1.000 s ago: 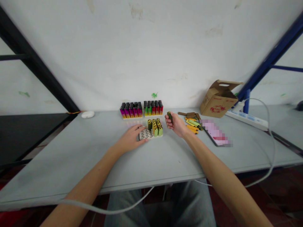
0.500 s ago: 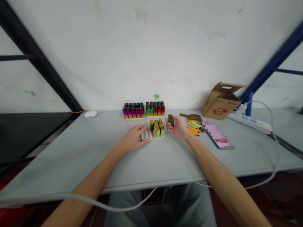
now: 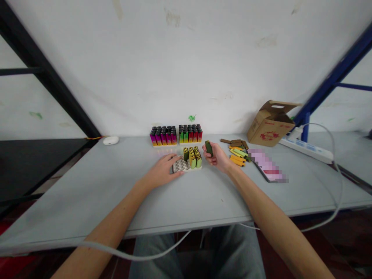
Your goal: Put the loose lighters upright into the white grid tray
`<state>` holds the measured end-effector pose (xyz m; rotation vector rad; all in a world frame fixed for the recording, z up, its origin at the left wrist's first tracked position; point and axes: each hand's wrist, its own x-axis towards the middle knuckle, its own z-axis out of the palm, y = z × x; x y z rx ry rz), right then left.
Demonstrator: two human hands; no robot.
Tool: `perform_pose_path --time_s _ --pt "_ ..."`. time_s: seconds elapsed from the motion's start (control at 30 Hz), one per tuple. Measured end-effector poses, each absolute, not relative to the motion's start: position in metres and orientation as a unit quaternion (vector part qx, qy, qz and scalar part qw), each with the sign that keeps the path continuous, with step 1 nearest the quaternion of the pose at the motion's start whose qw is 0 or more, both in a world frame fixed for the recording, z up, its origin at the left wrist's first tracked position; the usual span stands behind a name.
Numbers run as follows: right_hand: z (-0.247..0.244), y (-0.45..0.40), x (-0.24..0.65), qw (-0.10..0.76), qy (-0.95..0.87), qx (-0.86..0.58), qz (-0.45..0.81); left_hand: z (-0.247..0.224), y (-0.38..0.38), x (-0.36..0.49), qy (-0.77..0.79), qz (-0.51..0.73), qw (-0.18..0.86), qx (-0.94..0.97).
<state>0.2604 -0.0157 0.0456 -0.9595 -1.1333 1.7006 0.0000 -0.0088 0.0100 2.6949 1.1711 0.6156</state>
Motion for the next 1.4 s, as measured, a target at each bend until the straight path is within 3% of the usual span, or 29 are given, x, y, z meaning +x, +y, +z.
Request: perform_pose_path --time_s 0.67,1.0,1.4 --pt "0.051 -0.016 0.257 0.508 -0.424 -0.36 0.658 0.01 -0.009 0.001 0.387 0.21 0.073 0.895" --pt "0.039 -0.012 0.253 0.487 -0.418 -0.335 0.69 0.011 -0.009 0.001 0.382 0.21 0.072 0.897" --pt "0.058 -0.022 0.264 0.54 -0.298 -0.286 0.734 0.011 -0.009 0.001 0.386 0.203 0.069 0.897"
